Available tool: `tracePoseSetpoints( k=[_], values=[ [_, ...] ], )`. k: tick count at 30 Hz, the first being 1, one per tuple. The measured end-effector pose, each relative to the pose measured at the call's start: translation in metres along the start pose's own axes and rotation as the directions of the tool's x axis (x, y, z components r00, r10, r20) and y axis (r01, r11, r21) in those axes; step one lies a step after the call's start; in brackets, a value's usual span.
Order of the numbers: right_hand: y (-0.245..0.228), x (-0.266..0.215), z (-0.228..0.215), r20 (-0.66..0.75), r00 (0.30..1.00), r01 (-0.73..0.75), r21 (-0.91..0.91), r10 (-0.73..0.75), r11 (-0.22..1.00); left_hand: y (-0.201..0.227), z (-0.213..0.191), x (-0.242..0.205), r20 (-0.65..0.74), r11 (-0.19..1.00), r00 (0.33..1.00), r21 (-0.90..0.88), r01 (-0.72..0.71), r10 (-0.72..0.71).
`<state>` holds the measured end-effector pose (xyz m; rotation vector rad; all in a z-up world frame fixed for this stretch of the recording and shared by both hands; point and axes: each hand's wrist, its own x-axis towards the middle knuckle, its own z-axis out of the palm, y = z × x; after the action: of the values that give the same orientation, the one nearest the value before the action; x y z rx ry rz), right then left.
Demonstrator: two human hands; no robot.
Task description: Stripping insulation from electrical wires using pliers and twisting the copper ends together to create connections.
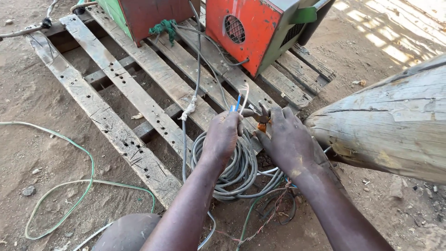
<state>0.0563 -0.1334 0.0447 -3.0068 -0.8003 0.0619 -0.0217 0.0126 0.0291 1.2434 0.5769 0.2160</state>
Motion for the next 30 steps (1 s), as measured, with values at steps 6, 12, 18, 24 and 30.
tracePoseSetpoints(
  k=[6, 12, 18, 24, 30],
  values=[
    [0.004, 0.000, -0.014, -0.001, 0.990, -0.137, 0.241, 0.141, 0.961, -0.009, -0.003, 0.014, -0.019, 0.988, 0.996, 0.124, 0.092, -0.090],
    [-0.004, -0.010, -0.049, -0.092, 0.974, -0.113, 0.593, 0.206, 0.798, 0.000, 0.006, 0.007, -0.033, 0.998, 0.999, -0.051, 0.038, -0.040],
    [0.008, -0.004, -0.043, -0.347, 0.931, 0.140, 0.622, 0.111, 0.771, -0.020, 0.000, 0.020, 0.083, 0.971, 0.988, -0.213, -0.112, 0.132],
    [-0.001, -0.006, -0.036, -0.335, 0.934, 0.312, 0.594, -0.125, 0.742, -0.031, 0.002, 0.027, 0.153, 0.959, 0.972, -0.249, -0.135, 0.176],
    [0.007, -0.002, -0.021, -0.357, 0.933, 0.229, 0.493, -0.045, 0.840, -0.022, 0.003, 0.022, 0.084, 0.942, 0.973, -0.280, -0.185, 0.216]
  ],
)
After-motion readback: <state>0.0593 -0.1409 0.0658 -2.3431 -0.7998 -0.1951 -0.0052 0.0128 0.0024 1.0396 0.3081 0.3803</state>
